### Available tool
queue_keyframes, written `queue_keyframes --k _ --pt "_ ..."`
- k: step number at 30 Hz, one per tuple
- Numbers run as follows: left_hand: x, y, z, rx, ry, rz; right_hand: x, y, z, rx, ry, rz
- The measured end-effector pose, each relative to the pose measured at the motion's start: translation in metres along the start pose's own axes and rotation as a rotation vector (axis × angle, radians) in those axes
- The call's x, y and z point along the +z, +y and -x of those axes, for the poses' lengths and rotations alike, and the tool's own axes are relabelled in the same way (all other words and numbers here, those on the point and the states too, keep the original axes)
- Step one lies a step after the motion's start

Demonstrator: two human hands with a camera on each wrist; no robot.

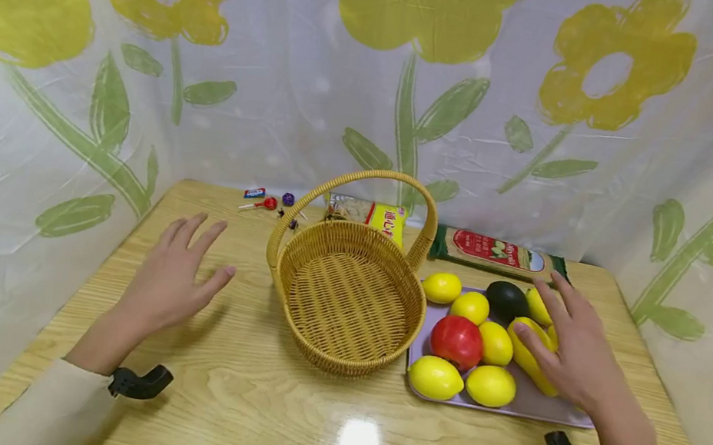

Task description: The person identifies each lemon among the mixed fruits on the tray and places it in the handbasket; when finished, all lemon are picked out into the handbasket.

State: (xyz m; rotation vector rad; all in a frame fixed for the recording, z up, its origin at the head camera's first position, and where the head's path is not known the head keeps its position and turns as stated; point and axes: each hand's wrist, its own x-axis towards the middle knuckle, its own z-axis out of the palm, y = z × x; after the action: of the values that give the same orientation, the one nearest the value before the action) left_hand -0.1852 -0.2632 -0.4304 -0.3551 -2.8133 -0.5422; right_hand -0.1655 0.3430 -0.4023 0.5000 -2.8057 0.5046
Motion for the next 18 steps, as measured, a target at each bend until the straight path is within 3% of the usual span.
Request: queue_keyframes --k 4,8,11,15,18 --pt "-0.01 -0.012 0.018 0.031 0.072 0.195 -0.022 0.011 0.028 0.073 0.034 -0.163" --pt "-0.021 -0.026 0.041 0.061 0.121 0.305 -0.038 0.029 0.059 0.152 0.065 -0.214" --pt "-0.025 -0.031 0.056 0.073 0.118 0.401 -0.045 0.046 0.079 0.197 0.052 -0.25" --pt "-0.019 -0.023 0.066 0.088 0.092 0.611 -0.047 0.064 0.1 0.24 0.035 -0.311" --pt "-0.006 -0.007 0.066 0.106 0.102 0.81 -0.042 0.072 0.108 0.274 0.025 -0.322"
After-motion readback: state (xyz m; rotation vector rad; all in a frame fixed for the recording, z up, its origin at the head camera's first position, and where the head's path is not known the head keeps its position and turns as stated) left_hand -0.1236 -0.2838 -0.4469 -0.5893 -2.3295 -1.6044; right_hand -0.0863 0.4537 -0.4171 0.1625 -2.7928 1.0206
